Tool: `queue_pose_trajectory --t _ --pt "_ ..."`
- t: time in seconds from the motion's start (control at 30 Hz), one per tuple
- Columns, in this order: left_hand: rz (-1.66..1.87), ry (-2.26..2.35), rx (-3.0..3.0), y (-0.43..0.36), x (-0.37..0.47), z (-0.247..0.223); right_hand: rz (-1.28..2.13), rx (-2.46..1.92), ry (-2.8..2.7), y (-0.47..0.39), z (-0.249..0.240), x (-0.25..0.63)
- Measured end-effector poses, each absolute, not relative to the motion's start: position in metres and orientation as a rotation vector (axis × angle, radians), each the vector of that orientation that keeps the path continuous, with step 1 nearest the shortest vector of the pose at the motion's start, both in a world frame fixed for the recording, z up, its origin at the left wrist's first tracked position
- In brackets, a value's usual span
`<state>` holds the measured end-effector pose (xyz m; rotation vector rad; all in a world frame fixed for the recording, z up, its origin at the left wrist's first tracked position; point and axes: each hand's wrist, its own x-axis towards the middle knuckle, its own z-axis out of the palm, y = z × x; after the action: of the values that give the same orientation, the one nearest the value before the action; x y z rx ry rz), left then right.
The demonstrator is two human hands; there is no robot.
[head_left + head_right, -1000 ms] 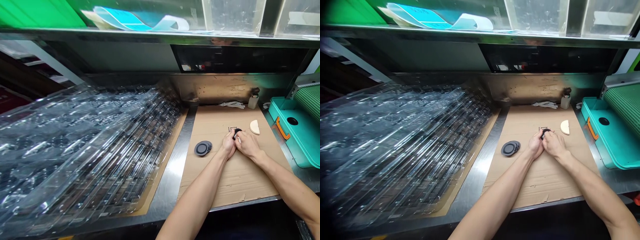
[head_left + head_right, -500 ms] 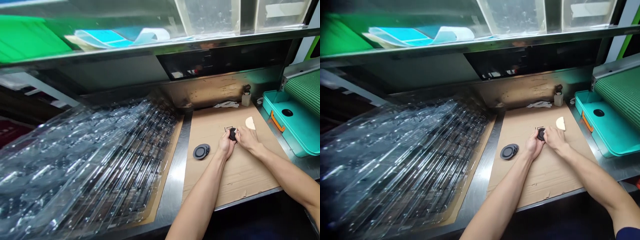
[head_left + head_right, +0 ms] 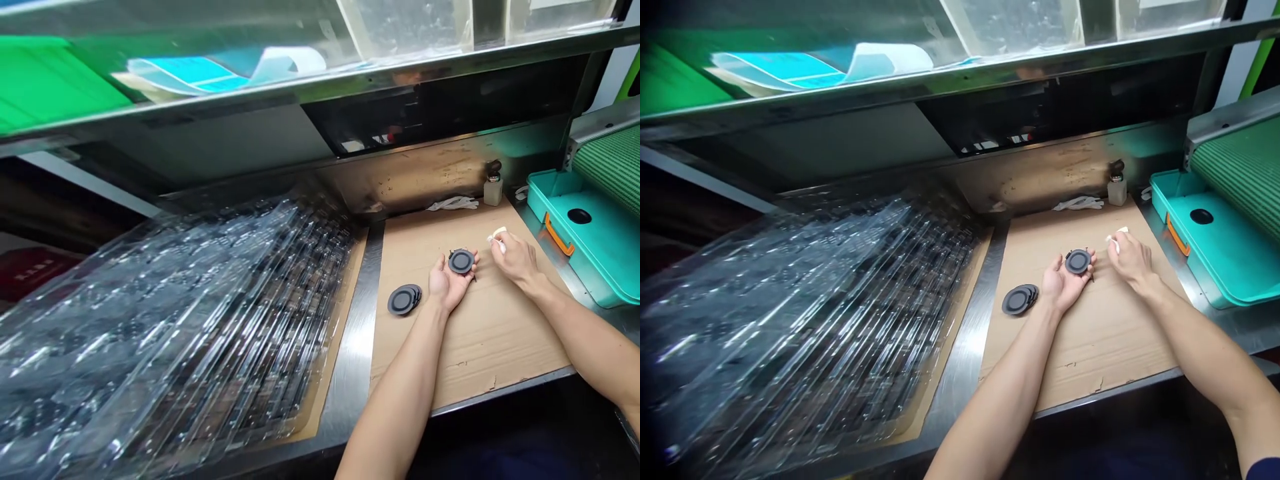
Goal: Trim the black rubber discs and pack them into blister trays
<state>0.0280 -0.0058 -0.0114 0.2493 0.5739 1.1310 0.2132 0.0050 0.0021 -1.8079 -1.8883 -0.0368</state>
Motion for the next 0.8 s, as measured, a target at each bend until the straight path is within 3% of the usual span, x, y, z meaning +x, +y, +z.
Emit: queue_pose_trajectory --t 0.27,0.43,0.57,0.8 --pt "1.149 0.644 0.542 -0.009 0.027 -0.014 -0.029 -1.74 -1.915 0.007 -0.003 0.212" --pt "1.591 1.117 1.409 -0.024 0.037 -0.017 -0.014 -1.73 -1.938 0.007 -0.008 0.212" --pt "1.697 1.271 1.962 -0.035 0.039 -0.012 0.005 -1.699 -1.951 0.007 -0.006 0.213" --pt "1.602 1.333 1.915 -0.035 0.04 -0.013 0.054 -1.692 -1.968 0.006 0.0 0.212"
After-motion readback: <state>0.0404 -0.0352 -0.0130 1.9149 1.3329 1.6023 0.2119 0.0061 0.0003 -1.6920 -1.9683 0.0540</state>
